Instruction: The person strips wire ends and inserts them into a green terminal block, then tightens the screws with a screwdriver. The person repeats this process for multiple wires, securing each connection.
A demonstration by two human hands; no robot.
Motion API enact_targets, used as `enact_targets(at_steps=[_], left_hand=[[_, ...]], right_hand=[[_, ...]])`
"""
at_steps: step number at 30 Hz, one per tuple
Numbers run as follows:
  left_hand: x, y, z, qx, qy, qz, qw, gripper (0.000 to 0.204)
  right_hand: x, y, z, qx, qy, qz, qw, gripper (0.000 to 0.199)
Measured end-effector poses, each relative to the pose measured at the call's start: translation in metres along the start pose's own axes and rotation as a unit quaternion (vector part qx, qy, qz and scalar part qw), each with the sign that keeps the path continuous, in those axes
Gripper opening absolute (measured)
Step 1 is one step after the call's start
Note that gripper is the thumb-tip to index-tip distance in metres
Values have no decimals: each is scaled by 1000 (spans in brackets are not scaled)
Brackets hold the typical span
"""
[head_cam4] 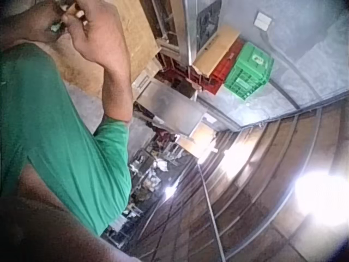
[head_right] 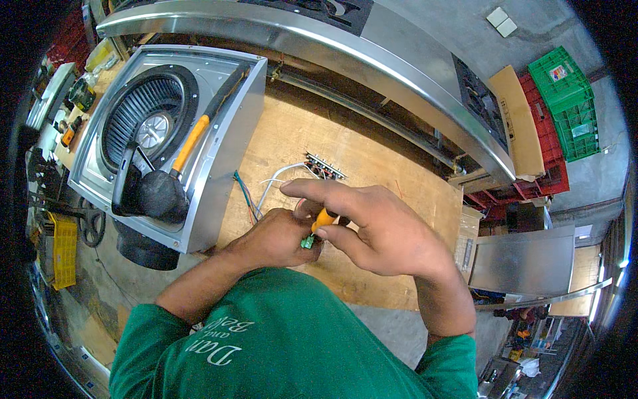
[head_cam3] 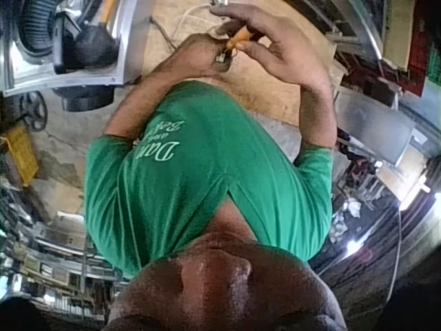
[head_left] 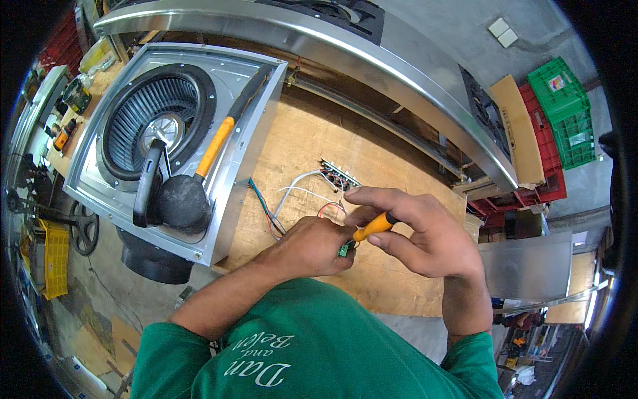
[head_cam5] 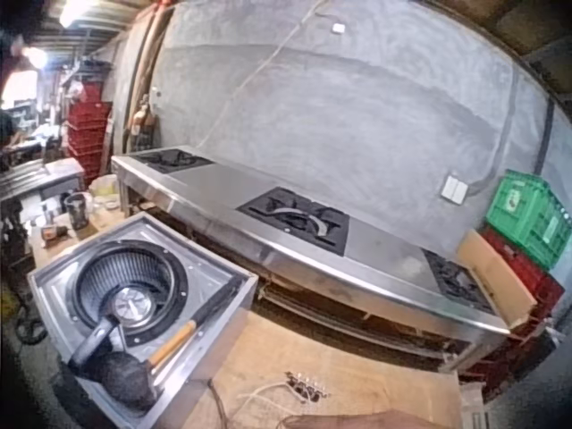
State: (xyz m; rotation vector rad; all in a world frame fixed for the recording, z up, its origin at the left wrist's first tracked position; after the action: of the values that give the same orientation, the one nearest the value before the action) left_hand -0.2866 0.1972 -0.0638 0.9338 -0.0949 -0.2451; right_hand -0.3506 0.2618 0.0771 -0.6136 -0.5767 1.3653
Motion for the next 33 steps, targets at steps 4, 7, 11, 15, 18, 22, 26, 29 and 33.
enact_targets(at_steps=[4,7,11,15,18,22,26,29,33], left_hand=[[1,-5,-4,-4,-1,-2,1000,26],[5,-2,-1,37,4,-8,999,26],[7,2,8,-8,13,-1,1000,27],[3,-11,-6,15,-20,9,1000,27],[0,-14,-20,20,-39,21,999,27],[2,-11,-20,31,-48,30,998,26],[2,-9,-14,42,-46,22,998,23],[1,-10,-9,24,-46,46,998,23],[1,-15,-12,13,-35,58,998,23]], right_hand=[[-5,-3,-3,93,-6,-88,992,44],[-7,-5,-6,106,-4,-56,993,47],[-5,-1,0,37,-59,28,997,51],[-2,6,-10,48,-44,-71,995,40],[6,15,-18,94,18,-169,981,37],[11,11,-16,1,-14,-97,995,42],[13,21,-10,-14,-55,-45,997,43],[15,19,-11,39,-10,-66,997,40],[22,21,-27,100,60,-104,988,33]])
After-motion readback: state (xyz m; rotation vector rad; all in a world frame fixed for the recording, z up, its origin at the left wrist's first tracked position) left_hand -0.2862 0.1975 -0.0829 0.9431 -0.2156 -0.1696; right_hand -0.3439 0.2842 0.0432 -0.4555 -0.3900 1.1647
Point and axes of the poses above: each hand's wrist, its own x-axis away from the middle knuckle, its own z-axis out of the back of the hand, y = z × x, the point moved 6 cm from there along -x, towards the middle knuckle, and after that the axes turned 11 degrees about -y, right-handed, at the moved point
